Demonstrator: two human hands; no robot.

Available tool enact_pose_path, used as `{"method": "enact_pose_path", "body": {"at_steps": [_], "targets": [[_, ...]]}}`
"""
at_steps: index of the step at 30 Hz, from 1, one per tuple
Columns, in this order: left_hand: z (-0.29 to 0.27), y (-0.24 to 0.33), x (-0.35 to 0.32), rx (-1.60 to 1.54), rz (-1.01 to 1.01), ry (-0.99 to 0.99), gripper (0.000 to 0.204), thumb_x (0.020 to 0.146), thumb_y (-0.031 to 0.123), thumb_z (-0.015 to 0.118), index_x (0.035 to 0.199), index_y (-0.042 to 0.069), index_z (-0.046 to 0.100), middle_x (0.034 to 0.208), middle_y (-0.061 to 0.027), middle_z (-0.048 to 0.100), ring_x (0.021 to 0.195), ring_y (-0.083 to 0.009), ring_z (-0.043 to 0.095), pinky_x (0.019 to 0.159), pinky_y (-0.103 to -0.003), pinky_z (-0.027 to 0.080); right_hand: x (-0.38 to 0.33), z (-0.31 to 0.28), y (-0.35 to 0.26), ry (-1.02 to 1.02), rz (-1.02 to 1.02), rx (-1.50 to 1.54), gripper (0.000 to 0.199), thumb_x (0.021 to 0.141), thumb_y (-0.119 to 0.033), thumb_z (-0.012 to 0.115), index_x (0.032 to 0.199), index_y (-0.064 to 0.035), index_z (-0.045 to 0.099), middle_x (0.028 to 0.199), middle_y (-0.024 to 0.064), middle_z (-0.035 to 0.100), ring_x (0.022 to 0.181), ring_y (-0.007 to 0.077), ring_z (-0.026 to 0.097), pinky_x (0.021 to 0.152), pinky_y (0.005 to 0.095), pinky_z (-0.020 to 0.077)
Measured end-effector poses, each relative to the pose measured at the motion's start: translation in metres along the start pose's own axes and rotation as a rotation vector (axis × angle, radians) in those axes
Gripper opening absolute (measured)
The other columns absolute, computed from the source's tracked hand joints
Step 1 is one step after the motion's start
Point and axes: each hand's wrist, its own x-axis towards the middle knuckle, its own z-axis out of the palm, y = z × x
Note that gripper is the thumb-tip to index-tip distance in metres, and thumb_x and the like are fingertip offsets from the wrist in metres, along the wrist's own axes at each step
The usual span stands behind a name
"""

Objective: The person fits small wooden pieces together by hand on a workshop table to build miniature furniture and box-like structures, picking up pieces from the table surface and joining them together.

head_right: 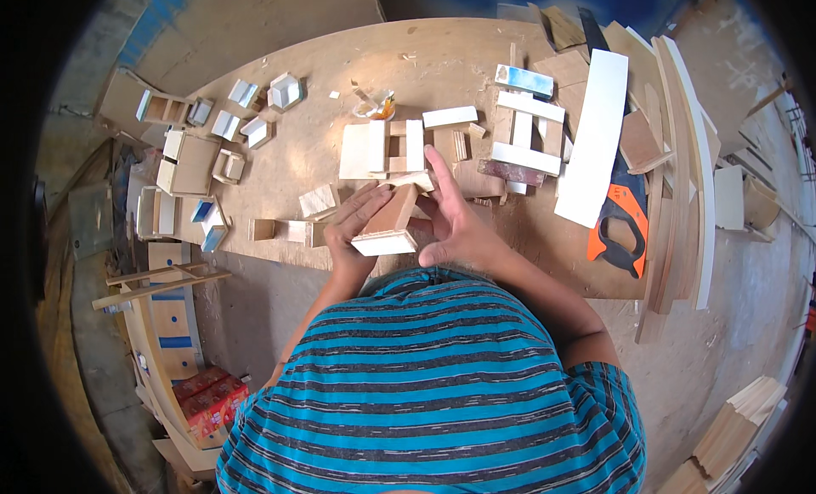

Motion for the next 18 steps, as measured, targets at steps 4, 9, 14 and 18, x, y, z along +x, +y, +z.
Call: {"method": "enact_pose_path", "body": {"at_steps": [4, 9, 14, 18], "targets": [[-0.005, 0.010, 0.009, 0.065, 0.041, -0.010, 0.040, 0.067, 0.006, 0.075, 0.107, 0.006, 0.069, 0.107, -0.0120, 0.068, 0.105, -0.0321, 0.063, 0.088, -0.038, 0.051, 0.001, -0.002, 0.011, -0.031, -0.056, 0.018, 0.154, 0.047, -0.033, 0.095, 0.146, -0.0190, -0.022, 0.153, 0.0145, 0.005, 0.141, 0.0281, 0.018, 0.112, 0.0437, 0.0251], [-0.004, 0.014, 0.003, -0.046, -0.282, -0.093, 0.035, 0.070, 0.009, 0.077, 0.102, -0.001, 0.069, 0.101, -0.0152, 0.069, 0.091, -0.0226, 0.067, 0.076, -0.032, 0.053, 0.000, 0.003, 0.008, 0.027, 0.029, -0.178, 0.151, 0.051, -0.035, 0.093, 0.146, -0.0199, -0.024, 0.152, 0.0184, 0.011, 0.142, 0.0293, 0.017, 0.113, 0.0431, 0.0203], [0.008, 0.003, -0.004, -0.574, -0.695, 0.091, 0.023, 0.078, 0.010, 0.074, 0.094, -0.006, 0.068, 0.082, -0.0098, 0.069, 0.071, -0.0137, 0.064, 0.066, -0.027, 0.052, 0.000, 0.002, 0.008, 0.088, 0.069, -0.225, 0.105, 0.080, 0.004, 0.065, 0.151, -0.0175, -0.009, 0.138, 0.0190, 0.039, 0.119, 0.0206, 0.048, 0.096, 0.0344, 0.0441], [0.009, -0.009, -0.012, -0.899, -1.025, 0.043, 0.017, 0.081, 0.010, 0.072, 0.091, -0.003, 0.069, 0.082, -0.0094, 0.069, 0.069, -0.0133, 0.064, 0.068, -0.026, 0.052, 0.000, -0.011, 0.010, 0.180, 0.215, -0.437, 0.093, 0.083, 0.004, 0.062, 0.152, -0.0137, 0.000, 0.120, 0.0189, 0.056, 0.101, 0.0173, 0.058, 0.087, 0.0299, 0.0483]]}}
